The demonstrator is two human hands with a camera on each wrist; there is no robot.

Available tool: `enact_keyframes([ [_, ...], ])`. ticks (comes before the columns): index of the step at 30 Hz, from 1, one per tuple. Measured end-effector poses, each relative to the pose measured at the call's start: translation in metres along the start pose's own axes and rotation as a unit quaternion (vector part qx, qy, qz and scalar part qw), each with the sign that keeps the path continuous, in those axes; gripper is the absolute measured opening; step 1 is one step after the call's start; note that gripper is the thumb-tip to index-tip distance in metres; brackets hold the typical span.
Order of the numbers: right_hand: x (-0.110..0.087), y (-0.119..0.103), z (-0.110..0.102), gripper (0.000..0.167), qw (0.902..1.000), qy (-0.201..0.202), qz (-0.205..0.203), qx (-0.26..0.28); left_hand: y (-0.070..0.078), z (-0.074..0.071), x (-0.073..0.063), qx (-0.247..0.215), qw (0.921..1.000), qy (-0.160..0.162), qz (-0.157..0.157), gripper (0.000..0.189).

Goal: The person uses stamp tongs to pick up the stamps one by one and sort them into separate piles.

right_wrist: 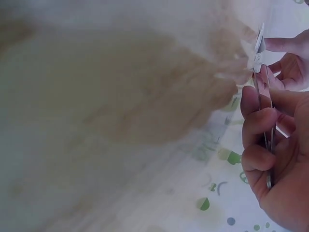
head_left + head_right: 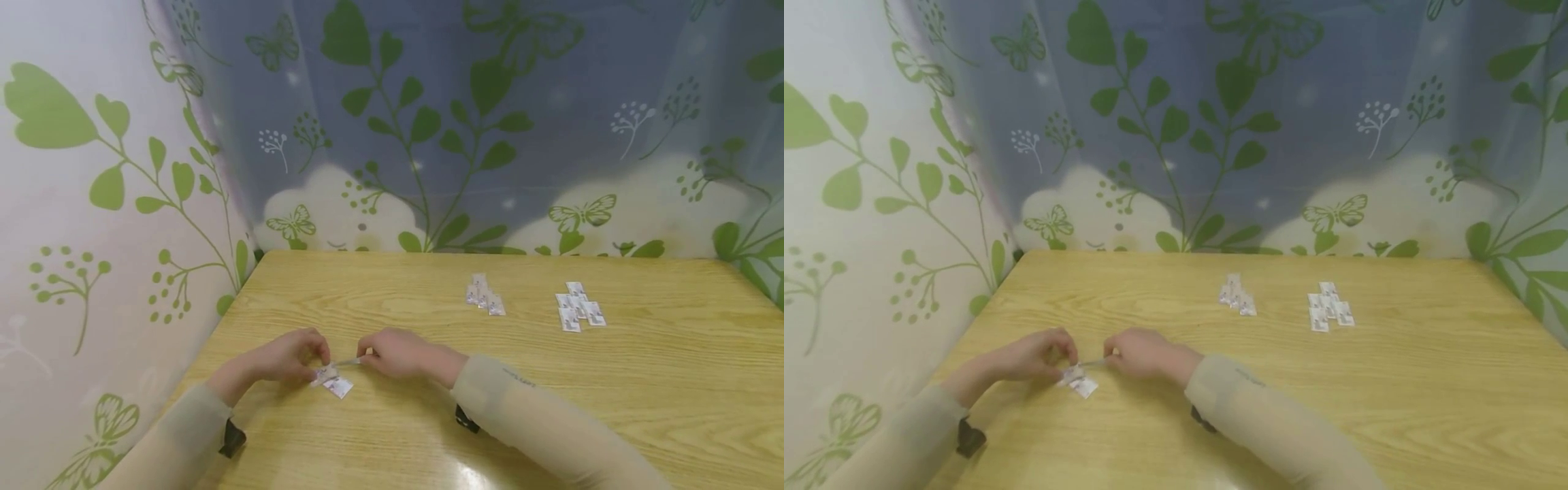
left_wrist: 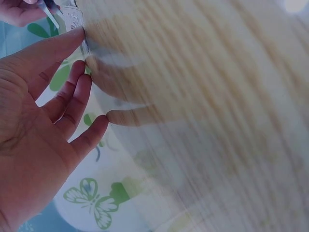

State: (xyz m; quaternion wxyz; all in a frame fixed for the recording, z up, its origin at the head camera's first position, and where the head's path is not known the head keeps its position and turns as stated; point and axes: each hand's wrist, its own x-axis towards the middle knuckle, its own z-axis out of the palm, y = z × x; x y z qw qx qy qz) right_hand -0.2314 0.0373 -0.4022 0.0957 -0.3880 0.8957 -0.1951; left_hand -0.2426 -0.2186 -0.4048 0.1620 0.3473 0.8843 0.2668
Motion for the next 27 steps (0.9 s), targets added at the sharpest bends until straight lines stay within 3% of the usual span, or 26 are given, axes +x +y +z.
enact_keyframes([
  [11,0.0038,0.0017,0.0009,0.016,0.9982,-0.038,0.004,0.046,0.0049,-0.0016,0.0009,0.006,1.0000,0.000,-0.004,0.025],
  [21,0.0024,0.0018,-0.0023,0.006,0.9999,-0.006,-0.007,-0.009,0.0040,-0.0020,-0.0014,0.002,1.0000,-0.004,0.000,0.024],
  [27,0.0004,0.0017,-0.0067,0.004,0.9998,0.003,-0.014,-0.014,0.0023,-0.0017,-0.0012,-0.011,0.9999,0.005,-0.008,0.022],
])
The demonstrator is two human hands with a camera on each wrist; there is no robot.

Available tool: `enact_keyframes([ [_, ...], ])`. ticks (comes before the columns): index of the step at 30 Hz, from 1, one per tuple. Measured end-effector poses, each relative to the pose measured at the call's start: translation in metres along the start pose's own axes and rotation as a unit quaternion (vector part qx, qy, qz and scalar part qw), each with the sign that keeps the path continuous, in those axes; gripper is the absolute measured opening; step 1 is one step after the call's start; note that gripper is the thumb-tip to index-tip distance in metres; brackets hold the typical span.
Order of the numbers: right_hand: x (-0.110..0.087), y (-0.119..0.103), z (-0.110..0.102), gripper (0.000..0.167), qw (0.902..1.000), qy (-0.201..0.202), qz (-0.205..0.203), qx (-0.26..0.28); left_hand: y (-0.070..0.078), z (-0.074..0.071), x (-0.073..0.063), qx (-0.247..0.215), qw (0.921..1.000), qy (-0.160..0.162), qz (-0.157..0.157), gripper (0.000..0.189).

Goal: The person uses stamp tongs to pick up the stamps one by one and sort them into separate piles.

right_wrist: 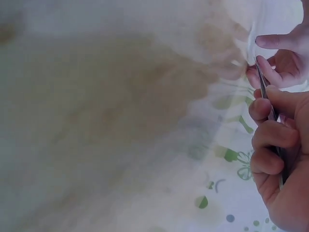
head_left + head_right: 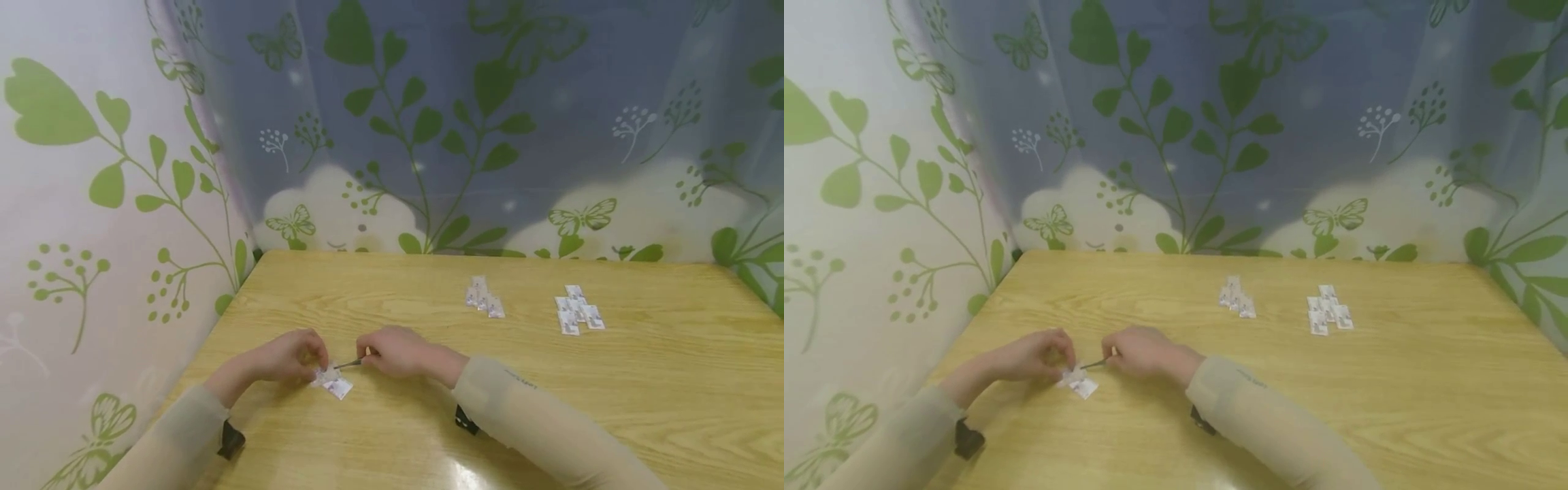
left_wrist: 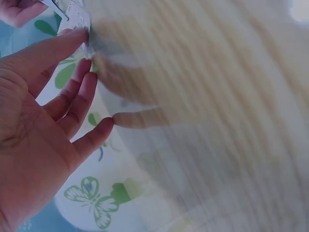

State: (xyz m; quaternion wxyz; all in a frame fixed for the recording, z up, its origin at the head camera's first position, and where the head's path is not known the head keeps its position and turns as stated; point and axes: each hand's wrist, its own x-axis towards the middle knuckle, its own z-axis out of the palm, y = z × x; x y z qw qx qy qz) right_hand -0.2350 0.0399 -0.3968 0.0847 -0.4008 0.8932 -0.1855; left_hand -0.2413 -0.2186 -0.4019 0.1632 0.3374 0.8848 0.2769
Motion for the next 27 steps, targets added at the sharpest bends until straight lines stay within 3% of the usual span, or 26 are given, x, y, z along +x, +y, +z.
enact_keyframes([
  [9,-0.023,0.011,-0.035,0.009,0.9997,0.018,-0.002,0.015,0.010,-0.005,0.009,-0.029,0.9945,0.089,0.047,0.009],
  [14,-0.045,0.023,-0.061,0.010,0.9994,0.023,-0.007,0.023,0.026,-0.008,0.025,-0.015,0.9916,0.109,0.069,0.012],
  [20,-0.075,0.041,-0.081,0.008,0.9995,0.012,-0.020,0.022,0.052,-0.001,0.050,-0.018,0.9892,0.088,0.116,0.014],
  [27,-0.104,0.061,-0.084,0.005,0.9990,-0.034,0.002,0.030,0.076,0.021,0.083,-0.035,0.9879,0.030,0.148,0.016],
])
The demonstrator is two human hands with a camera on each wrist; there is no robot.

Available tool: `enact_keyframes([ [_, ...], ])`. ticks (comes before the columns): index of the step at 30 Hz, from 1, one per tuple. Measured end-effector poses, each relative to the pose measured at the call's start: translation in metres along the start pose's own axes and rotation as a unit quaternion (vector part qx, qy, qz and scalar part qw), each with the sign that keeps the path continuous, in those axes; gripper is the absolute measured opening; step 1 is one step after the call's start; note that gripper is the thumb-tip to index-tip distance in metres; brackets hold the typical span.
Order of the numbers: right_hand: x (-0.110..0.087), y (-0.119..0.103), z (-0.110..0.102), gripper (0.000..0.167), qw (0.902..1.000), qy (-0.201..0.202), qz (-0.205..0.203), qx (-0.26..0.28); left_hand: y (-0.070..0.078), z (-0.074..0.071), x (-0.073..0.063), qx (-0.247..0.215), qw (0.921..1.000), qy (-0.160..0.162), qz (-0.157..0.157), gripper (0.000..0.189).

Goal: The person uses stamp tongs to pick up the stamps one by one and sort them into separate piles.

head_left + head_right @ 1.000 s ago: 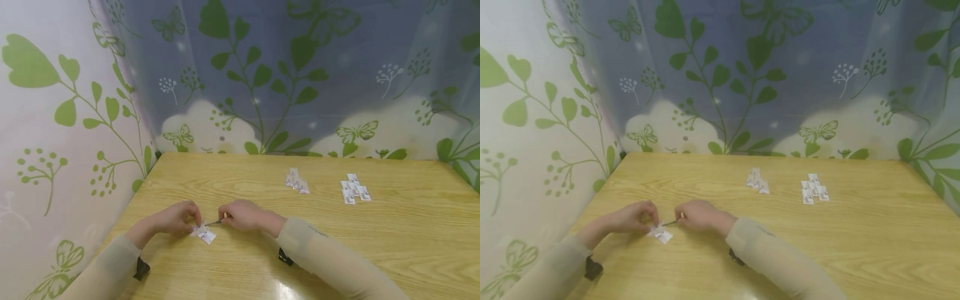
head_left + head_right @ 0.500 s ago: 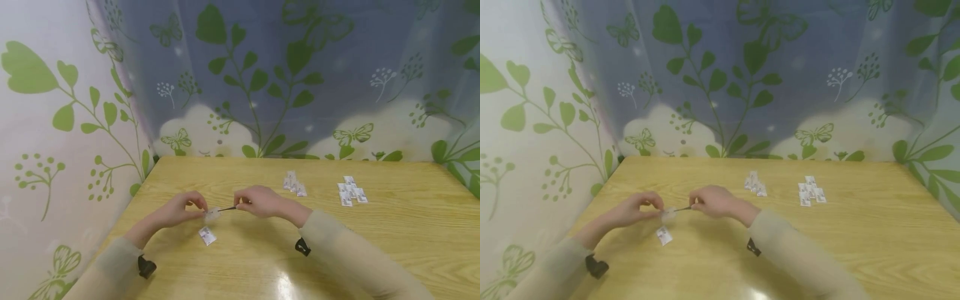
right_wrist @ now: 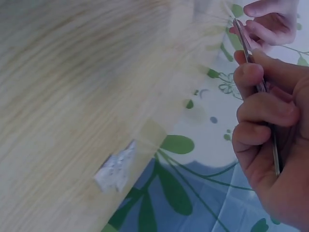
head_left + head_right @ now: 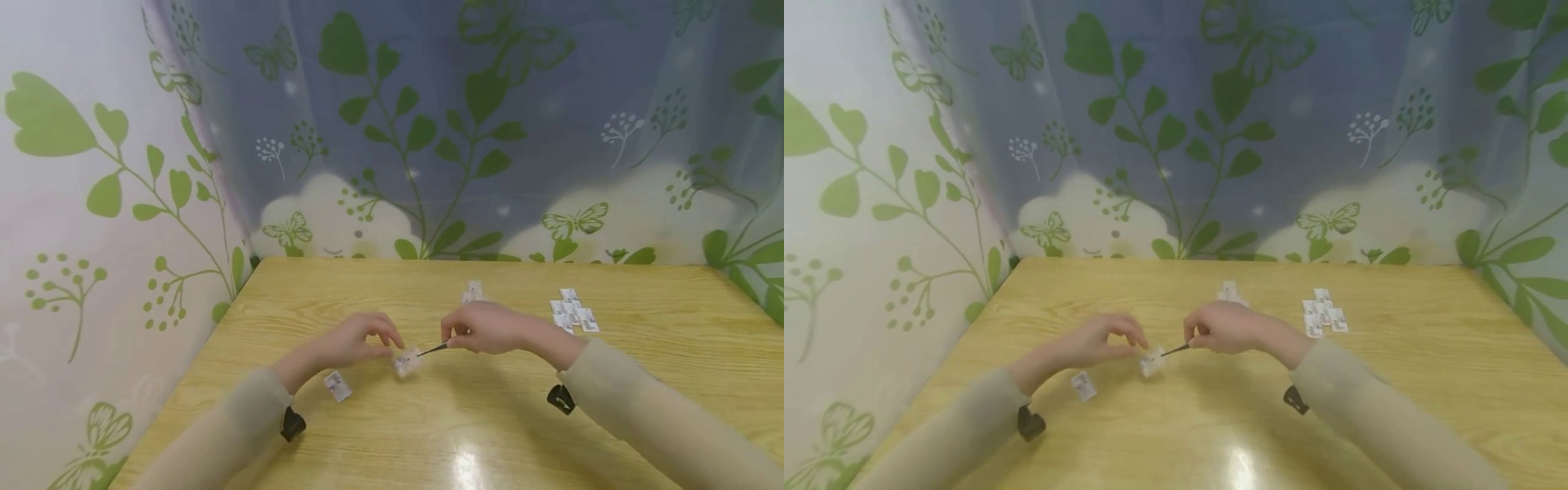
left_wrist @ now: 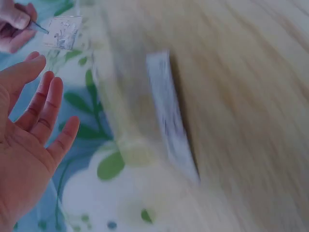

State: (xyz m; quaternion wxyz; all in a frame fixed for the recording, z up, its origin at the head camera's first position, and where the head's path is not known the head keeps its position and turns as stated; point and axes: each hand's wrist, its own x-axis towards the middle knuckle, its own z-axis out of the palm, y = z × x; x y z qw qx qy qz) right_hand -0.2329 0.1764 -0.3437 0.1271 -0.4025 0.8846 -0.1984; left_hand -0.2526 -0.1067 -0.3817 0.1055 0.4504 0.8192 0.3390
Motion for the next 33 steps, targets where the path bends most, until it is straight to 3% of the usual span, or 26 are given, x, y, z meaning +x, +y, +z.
enact_keyframes([
  [6,-0.009,0.009,0.011,0.005,0.9998,-0.016,0.004,-0.011,0.001,0.020,0.018,0.038,0.9978,-0.053,-0.001,0.019],
  [14,-0.010,0.017,0.023,0.008,0.9995,-0.005,0.007,-0.029,-0.003,0.034,0.026,0.045,0.9943,-0.094,-0.022,0.017],
  [18,-0.010,0.019,0.026,0.008,0.9994,-0.002,0.004,-0.033,-0.003,0.036,0.029,0.079,0.9901,-0.113,-0.026,0.016],
  [23,-0.010,0.020,0.030,0.007,0.9988,0.014,0.000,-0.046,0.000,0.036,0.033,0.122,0.9843,-0.123,-0.034,0.019],
  [33,-0.009,0.025,0.040,0.004,0.9975,0.056,-0.003,-0.044,-0.002,0.038,0.031,0.118,0.9860,-0.100,-0.062,0.020],
])
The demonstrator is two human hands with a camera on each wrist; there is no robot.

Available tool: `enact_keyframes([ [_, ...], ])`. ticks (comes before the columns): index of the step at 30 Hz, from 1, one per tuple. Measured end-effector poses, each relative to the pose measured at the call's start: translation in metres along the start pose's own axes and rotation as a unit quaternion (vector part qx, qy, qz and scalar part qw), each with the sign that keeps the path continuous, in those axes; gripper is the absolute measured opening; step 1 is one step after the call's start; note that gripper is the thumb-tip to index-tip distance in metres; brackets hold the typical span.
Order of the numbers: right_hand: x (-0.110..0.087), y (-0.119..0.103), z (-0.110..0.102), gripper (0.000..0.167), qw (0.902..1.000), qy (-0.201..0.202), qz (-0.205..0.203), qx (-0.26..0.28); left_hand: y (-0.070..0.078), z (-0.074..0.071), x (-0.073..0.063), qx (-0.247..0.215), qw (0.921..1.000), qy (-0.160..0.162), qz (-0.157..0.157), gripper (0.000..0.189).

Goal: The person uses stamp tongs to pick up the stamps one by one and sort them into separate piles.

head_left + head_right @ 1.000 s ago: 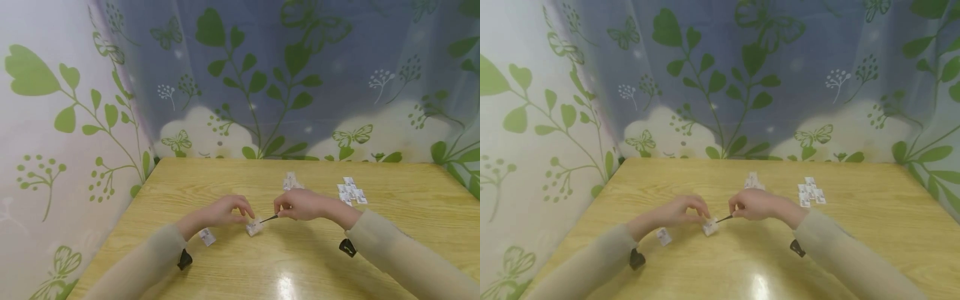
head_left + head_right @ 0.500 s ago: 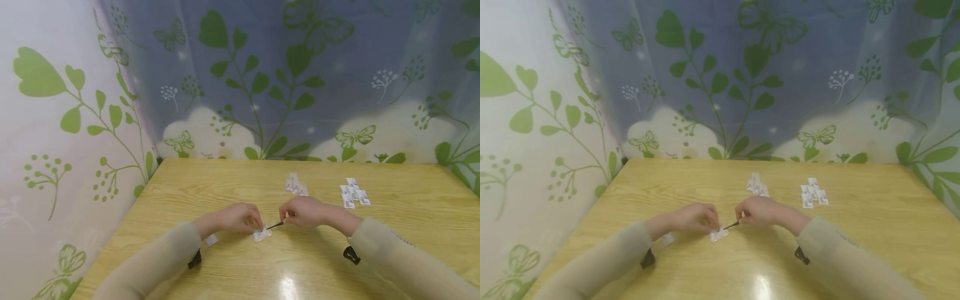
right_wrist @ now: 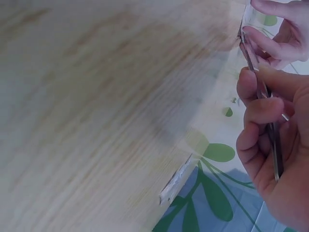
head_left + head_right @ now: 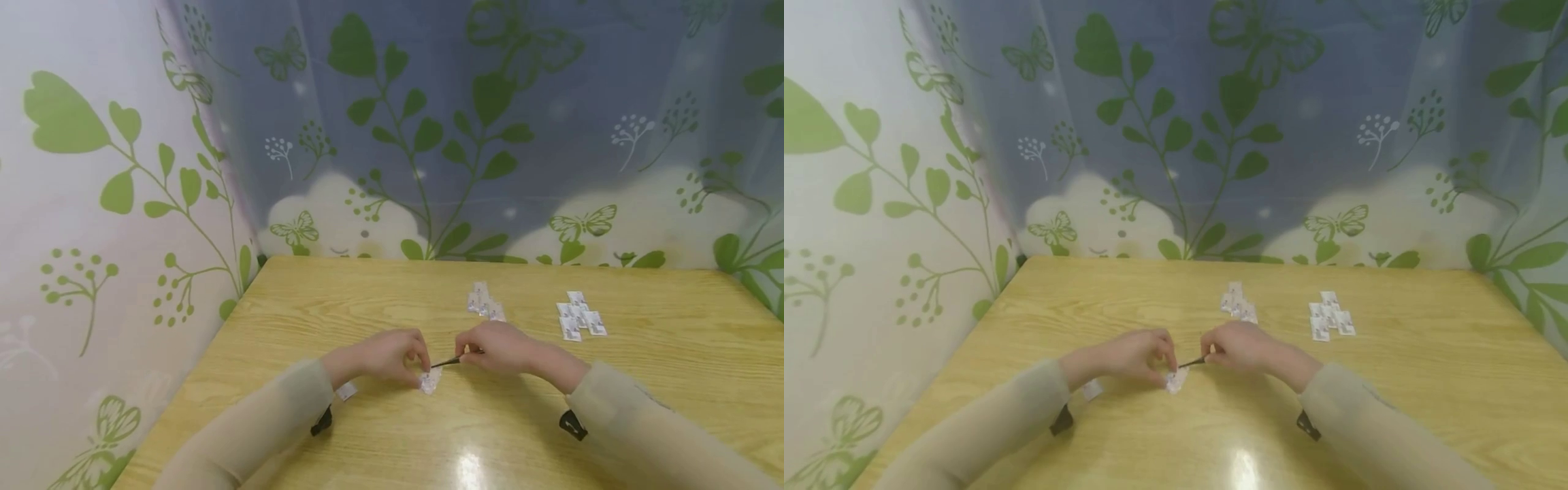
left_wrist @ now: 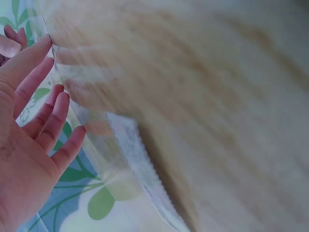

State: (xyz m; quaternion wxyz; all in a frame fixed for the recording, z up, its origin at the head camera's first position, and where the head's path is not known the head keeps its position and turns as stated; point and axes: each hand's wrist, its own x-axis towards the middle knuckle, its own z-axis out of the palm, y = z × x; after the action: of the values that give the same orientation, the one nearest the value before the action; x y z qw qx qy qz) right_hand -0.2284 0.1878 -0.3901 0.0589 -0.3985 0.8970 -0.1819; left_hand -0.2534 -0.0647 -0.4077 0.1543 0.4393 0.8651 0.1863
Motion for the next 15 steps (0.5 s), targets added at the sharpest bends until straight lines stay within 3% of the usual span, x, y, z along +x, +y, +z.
enact_keyframes([
  [15,-0.027,-0.008,0.005,0.006,0.9959,0.000,0.070,0.058,0.006,-0.001,-0.003,0.003,0.9996,0.000,-0.027,0.019],
])
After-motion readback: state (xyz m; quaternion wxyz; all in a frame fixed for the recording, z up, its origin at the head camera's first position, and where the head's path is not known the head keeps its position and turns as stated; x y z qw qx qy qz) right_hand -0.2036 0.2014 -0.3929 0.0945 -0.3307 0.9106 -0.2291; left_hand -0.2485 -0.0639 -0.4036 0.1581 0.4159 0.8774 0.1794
